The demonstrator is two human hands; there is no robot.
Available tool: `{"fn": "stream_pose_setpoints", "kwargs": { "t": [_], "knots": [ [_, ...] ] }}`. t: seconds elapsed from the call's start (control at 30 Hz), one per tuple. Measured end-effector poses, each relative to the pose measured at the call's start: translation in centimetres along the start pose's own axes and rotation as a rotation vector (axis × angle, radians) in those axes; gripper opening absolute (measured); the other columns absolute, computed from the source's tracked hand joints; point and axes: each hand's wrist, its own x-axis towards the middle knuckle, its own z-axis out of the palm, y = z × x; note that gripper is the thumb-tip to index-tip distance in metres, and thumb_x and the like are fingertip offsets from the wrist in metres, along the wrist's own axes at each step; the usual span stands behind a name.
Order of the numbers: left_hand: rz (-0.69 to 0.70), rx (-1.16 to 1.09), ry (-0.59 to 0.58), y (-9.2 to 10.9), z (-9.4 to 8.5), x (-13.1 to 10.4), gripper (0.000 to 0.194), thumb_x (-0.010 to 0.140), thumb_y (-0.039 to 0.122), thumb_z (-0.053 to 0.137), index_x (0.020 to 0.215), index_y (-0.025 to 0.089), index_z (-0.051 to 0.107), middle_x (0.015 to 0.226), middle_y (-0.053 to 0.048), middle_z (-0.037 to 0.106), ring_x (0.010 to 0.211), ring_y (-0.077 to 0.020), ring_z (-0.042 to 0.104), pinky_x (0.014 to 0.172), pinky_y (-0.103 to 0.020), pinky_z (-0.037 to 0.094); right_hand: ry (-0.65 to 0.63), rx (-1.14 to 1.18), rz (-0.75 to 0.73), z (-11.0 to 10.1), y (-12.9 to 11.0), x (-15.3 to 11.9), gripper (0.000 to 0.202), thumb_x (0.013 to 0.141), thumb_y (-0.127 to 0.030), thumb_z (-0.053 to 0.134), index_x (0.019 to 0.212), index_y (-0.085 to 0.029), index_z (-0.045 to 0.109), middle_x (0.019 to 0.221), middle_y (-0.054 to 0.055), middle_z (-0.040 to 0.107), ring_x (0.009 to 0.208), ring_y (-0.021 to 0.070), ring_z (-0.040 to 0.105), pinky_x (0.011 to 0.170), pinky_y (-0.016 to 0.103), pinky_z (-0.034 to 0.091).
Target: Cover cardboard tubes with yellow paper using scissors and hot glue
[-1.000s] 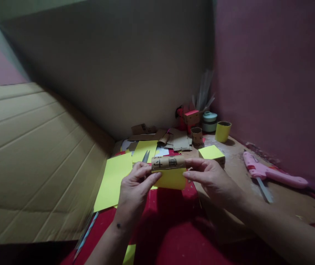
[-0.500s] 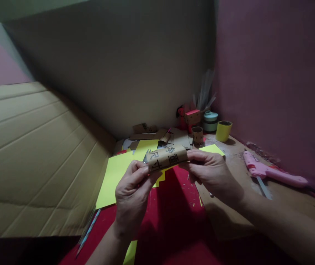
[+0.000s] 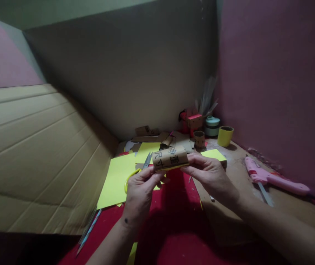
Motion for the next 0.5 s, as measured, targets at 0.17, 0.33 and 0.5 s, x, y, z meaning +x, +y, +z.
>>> {"fn": "stream_pose_setpoints", "kwargs": {
  "t": [0.17, 0.33, 0.5],
  "knots": [
    [0.020, -0.035, -0.061, -0.8, 0.0, 0.3, 0.013, 0.074, 0.024, 0.073, 0.085, 0.018, 0.076, 0.071, -0.001, 0.071, 0.066, -0.0112, 0.058, 0.059, -0.019, 0.045, -0.007, 0.101, 0.044, -0.3, 0.6, -0.2, 0.021, 0.082, -0.017, 0.067, 0.093, -0.032, 0.075, 0.093, -0.003, 0.073, 0.090, 0.0118, 0.063, 0.086, 0.025, 0.048],
    [0.043, -0.021, -0.104, -1.4, -0.1, 0.3, 0.012, 0.078, 0.028, 0.071, 0.085, 0.019, 0.075, 0.074, -0.001, 0.070, 0.069, -0.0120, 0.057, 0.065, -0.022, 0.046, 0.024, 0.148, 0.136, -0.4, 0.5, -0.5, 0.018, 0.080, -0.018, 0.068, 0.091, -0.031, 0.076, 0.091, -0.002, 0.073, 0.087, 0.0130, 0.063, 0.083, 0.028, 0.049],
    [0.044, -0.009, -0.108, -1.9, -0.1, 0.6, 0.012, 0.079, 0.028, 0.070, 0.080, 0.017, 0.075, 0.075, -0.002, 0.068, 0.071, -0.0136, 0.055, 0.067, -0.025, 0.044, 0.028, 0.128, 0.178, -0.6, 0.4, -0.5, 0.013, 0.080, -0.019, 0.067, 0.085, -0.027, 0.076, 0.091, 0.000, 0.073, 0.087, 0.0156, 0.063, 0.086, 0.033, 0.048]
  ]
}}
